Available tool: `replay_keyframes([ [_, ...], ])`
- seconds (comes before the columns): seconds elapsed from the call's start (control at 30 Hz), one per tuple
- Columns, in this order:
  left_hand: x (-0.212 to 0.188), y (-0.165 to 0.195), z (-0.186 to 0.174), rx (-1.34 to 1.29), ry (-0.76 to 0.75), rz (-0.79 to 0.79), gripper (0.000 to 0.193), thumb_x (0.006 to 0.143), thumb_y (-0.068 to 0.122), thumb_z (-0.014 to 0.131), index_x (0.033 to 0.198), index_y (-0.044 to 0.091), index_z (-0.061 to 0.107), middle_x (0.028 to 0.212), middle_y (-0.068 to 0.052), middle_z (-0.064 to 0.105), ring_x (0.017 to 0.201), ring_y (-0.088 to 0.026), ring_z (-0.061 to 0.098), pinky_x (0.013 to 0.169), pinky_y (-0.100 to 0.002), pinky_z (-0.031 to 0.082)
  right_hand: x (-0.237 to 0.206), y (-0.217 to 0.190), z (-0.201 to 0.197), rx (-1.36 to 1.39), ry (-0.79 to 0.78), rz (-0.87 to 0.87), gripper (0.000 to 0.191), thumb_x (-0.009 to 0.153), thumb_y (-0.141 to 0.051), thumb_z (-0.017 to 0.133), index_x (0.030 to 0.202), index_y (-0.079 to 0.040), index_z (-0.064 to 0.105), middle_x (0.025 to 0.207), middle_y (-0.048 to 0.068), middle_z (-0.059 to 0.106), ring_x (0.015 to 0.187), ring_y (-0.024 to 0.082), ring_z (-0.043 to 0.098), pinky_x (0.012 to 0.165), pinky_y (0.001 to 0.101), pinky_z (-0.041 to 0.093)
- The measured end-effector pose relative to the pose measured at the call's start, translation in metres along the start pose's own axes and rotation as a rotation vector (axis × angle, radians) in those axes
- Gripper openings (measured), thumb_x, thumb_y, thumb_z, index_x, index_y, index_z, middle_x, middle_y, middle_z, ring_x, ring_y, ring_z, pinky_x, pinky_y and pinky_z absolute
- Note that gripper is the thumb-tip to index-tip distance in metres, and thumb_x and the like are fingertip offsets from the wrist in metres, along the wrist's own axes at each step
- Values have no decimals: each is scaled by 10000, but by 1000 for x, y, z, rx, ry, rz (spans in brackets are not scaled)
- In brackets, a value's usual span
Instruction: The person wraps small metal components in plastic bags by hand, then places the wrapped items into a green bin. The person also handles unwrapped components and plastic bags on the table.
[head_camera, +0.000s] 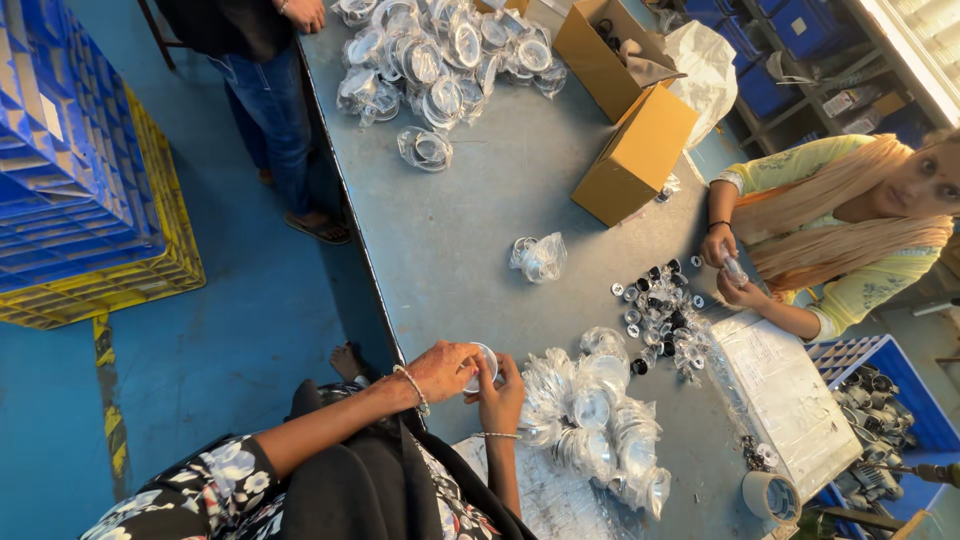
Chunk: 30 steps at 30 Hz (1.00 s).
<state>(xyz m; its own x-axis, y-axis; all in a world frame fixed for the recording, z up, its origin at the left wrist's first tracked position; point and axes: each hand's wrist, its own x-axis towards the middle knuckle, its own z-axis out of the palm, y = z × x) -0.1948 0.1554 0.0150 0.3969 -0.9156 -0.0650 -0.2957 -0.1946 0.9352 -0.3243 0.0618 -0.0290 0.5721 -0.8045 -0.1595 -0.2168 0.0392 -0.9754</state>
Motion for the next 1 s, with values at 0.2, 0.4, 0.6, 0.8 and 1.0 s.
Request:
replay_keyframes([
  [0.2, 20, 5, -27, -303, 174, -207, 353, 914, 290, 651, 1165, 43, 676, 1067, -107, 760, 780, -277, 771, 659, -393, 622, 12, 22, -19, 217, -33, 72, 217, 939, -94, 634, 1104, 42, 671, 837, 122, 711, 505, 153, 634, 416, 258, 515],
  [0.4, 27, -39, -12, -534, -209, -428, 533, 922, 320, 748, 1264, -68, 620, 1128, -175, 724, 943, -211, 755, 760, -366, 629, 8, 18, -21, 304, -82, -6, 227, 952, -101, 631, 1115, 52, 667, 886, 112, 710, 601, 121, 656, 443, 270, 540],
  [0.6, 16, -47, 10, -107, 47, -187, 320, 797, 135, 714, 1057, -48, 750, 905, -209, 775, 804, -282, 784, 689, -375, 612, -3, -4, -11, 230, -131, -20, 242, 944, -119, 658, 1125, 42, 655, 930, 109, 707, 689, 117, 679, 474, 259, 553],
  [0.8, 0, -20, -1, 150, 74, -264, 247, 851, 209, 678, 984, 3, 710, 837, -194, 742, 751, -322, 774, 729, -409, 610, -1, 13, -3, 204, -204, 2, 280, 922, -145, 675, 1152, 5, 622, 964, 101, 684, 687, 126, 677, 484, 263, 558],
  [1.0, -2, 42, -29, 552, -289, -143, 670, 815, 493, 748, 1341, 147, 519, 1227, -160, 652, 1173, -371, 615, 953, -539, 456, 13, 84, -19, 267, -118, 42, 232, 948, -135, 664, 1115, 26, 666, 877, 143, 682, 634, 159, 655, 461, 290, 539],
])
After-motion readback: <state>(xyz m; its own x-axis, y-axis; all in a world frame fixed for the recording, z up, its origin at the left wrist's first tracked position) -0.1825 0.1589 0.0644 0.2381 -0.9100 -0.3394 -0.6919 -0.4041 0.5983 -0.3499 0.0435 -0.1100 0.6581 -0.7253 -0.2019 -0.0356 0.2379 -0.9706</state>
